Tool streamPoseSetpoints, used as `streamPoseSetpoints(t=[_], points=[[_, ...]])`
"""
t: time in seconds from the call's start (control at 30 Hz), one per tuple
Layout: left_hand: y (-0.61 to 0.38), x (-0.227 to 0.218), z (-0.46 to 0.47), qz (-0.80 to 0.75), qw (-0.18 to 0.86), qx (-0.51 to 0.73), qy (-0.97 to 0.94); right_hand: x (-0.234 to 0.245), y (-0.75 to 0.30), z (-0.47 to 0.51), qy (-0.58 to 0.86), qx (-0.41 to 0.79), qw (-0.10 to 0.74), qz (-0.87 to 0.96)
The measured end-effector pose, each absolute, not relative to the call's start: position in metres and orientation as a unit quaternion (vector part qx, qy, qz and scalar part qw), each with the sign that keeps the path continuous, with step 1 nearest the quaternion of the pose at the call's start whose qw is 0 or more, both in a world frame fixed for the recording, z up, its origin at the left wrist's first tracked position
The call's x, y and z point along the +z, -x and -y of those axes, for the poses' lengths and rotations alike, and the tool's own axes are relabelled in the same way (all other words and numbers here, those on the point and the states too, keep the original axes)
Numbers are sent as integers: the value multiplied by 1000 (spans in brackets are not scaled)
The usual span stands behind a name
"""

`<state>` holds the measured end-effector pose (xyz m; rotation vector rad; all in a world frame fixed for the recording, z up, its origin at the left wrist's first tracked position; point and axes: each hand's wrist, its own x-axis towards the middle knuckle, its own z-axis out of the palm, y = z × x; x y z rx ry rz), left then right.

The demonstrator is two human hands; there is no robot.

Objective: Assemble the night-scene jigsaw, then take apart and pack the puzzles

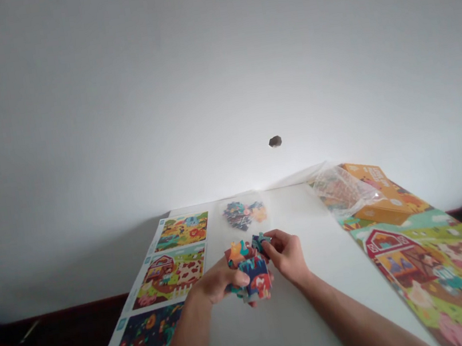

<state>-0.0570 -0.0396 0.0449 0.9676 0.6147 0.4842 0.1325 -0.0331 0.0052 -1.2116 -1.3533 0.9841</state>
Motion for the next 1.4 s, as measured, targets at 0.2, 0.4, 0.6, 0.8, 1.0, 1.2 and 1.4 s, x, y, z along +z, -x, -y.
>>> streamPoseSetpoints(t=[0.2, 0.4, 0.6, 0.8, 1.0, 1.2, 1.4], points=[[56, 48, 46, -274, 821, 159, -474, 8, -131, 32, 553, 381, 454, 585], [39, 41, 42, -322, 806, 245, -432, -1, -146, 11, 611, 394, 461, 508], [32, 37, 41, -315, 811, 246, -426, 1, -150, 9, 587, 380, 501, 511], [40, 34, 39, -327, 811, 256, -412, -6, -150, 5, 579, 379, 533, 486], [41, 35, 42, -325, 826, 187, -420, -18, -153, -1, 592, 412, 463, 515], [45, 36, 40, -340, 798, 231, -441, -14, -151, 1, 577, 399, 464, 542], [40, 36, 43, -344, 773, 310, -434, -9, -147, -3, 499, 457, 553, 486]])
